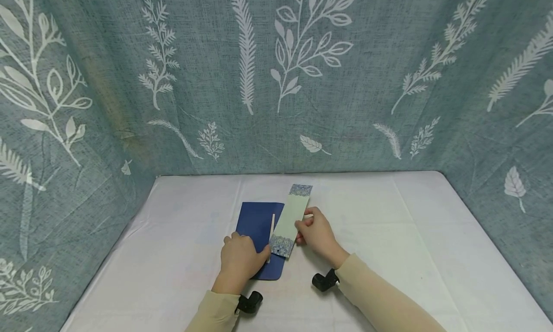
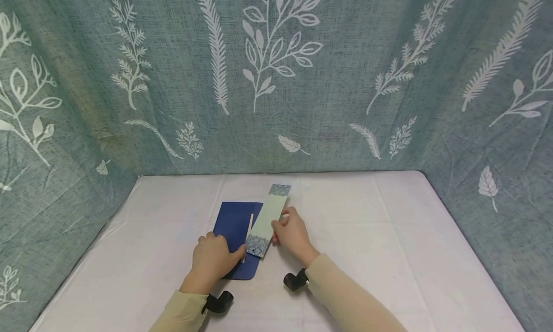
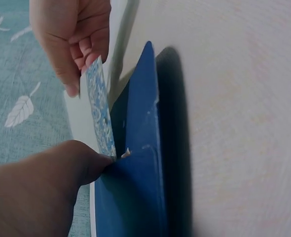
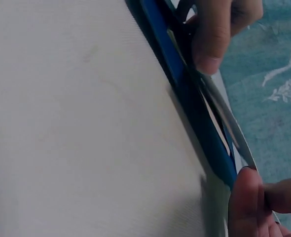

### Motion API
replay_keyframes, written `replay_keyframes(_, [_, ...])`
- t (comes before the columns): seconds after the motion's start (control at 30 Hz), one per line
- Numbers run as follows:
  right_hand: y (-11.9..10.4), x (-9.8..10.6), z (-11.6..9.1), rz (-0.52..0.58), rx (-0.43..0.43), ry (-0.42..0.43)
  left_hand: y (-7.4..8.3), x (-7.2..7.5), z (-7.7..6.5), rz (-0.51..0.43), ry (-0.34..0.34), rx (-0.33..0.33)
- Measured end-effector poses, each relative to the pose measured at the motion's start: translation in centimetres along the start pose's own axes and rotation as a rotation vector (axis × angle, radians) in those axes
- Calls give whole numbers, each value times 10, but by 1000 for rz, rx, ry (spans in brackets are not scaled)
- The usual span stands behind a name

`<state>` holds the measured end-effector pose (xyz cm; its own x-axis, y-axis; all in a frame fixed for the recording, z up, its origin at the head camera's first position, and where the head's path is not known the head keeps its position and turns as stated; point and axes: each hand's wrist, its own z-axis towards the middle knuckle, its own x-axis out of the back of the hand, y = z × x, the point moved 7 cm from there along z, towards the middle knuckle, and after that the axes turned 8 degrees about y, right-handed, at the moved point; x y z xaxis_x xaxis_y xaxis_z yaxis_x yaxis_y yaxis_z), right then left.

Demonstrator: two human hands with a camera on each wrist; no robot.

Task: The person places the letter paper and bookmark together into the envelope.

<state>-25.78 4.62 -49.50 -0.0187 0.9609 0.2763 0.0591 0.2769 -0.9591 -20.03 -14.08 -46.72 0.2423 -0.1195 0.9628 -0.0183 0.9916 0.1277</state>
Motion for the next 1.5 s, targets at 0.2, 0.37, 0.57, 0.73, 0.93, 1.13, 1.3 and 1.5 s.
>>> replay_keyframes(0.2, [2,-8,-7,-33,17,-79,0,-1,0,2,-20,2])
replay_keyframes(0.37, [0,-13,-11,-76,39,-115,-1,-1,0,15,-10,-7])
replay_keyframes(0.57, [0,-19,-17,-72,23,-166,0,0,0,20,-9,-10])
replay_keyframes(0.73, [-1,-23,-22,-80,37,-211,0,1,-1,16,-3,-7])
replay_keyframes(0.93, [-4,-26,-28,-79,47,-242,-1,0,-1,8,-29,8])
replay_keyframes(1.13, [-5,-27,-28,-103,63,-249,-2,-2,-1,2,-42,20])
replay_keyframes(1.3, [-5,-28,-26,-116,63,-261,-2,-2,-1,0,-38,17])
replay_keyframes(1.5, [-5,-30,-24,-118,39,-278,-1,-3,-2,2,-49,20])
